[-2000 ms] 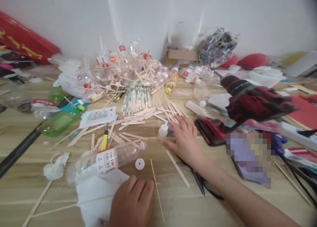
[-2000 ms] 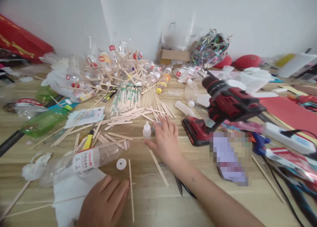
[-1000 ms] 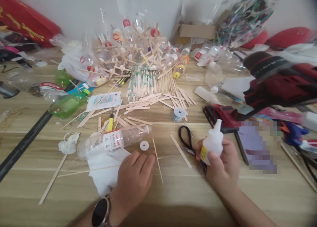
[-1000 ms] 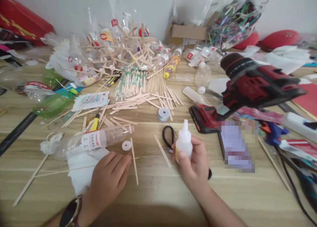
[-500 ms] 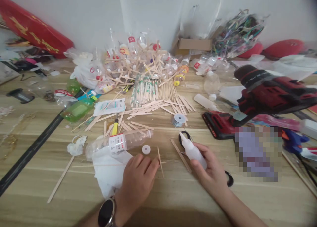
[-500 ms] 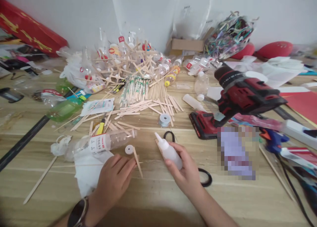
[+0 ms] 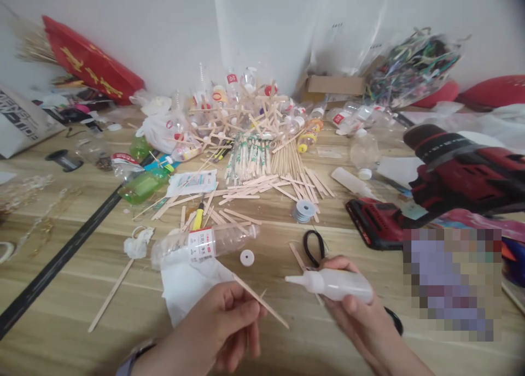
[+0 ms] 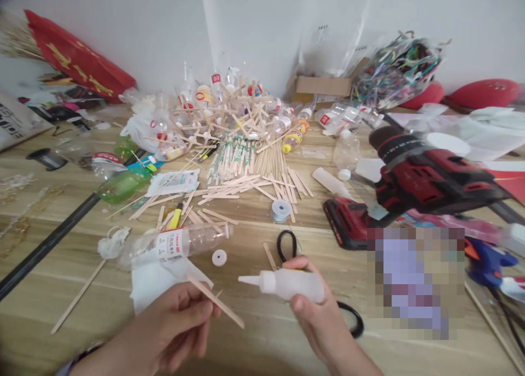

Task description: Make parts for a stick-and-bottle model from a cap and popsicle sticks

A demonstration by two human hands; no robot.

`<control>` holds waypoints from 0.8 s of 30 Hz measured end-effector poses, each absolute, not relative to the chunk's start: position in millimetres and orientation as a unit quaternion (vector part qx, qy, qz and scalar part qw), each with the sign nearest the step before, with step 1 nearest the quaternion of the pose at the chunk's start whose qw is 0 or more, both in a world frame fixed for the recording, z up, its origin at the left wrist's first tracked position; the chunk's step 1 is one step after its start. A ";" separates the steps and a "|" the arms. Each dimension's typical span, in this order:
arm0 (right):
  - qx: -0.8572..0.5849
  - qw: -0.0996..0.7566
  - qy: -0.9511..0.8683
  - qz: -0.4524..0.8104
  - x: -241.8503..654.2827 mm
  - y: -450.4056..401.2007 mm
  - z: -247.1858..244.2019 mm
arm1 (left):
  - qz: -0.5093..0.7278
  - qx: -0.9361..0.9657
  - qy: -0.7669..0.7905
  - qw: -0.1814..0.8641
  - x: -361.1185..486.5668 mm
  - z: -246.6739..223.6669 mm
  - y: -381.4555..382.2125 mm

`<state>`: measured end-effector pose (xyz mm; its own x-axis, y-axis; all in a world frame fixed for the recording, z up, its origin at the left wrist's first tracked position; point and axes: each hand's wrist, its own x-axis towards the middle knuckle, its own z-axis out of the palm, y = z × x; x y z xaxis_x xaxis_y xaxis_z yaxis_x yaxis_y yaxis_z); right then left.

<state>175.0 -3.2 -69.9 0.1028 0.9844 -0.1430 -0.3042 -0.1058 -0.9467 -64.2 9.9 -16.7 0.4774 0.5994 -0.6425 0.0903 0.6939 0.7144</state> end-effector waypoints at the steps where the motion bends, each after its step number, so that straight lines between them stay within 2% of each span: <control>1: -0.471 0.574 -0.330 0.583 174.2 -3.4 -69.8 | 0.154 0.332 0.476 0.800 -62.8 -17.6 9.5; 5: -0.450 0.596 -0.271 0.607 177.3 1.0 -71.3 | 0.134 0.309 0.428 0.839 -53.5 -24.2 7.9; 10: -0.434 0.614 -0.253 0.608 183.5 10.5 -73.8 | 0.187 0.321 0.390 0.842 -38.5 -39.2 9.6; 24: -0.430 0.597 -0.278 0.617 172.5 13.3 -73.9 | 0.208 0.332 0.367 0.844 -20.9 -59.3 2.2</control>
<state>172.5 13.3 -73.9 0.0826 0.9764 -0.1994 -0.4974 -0.1330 -0.8573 -20.9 2.2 -59.3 0.6444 0.5947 -0.4807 -0.1074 0.6928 0.7131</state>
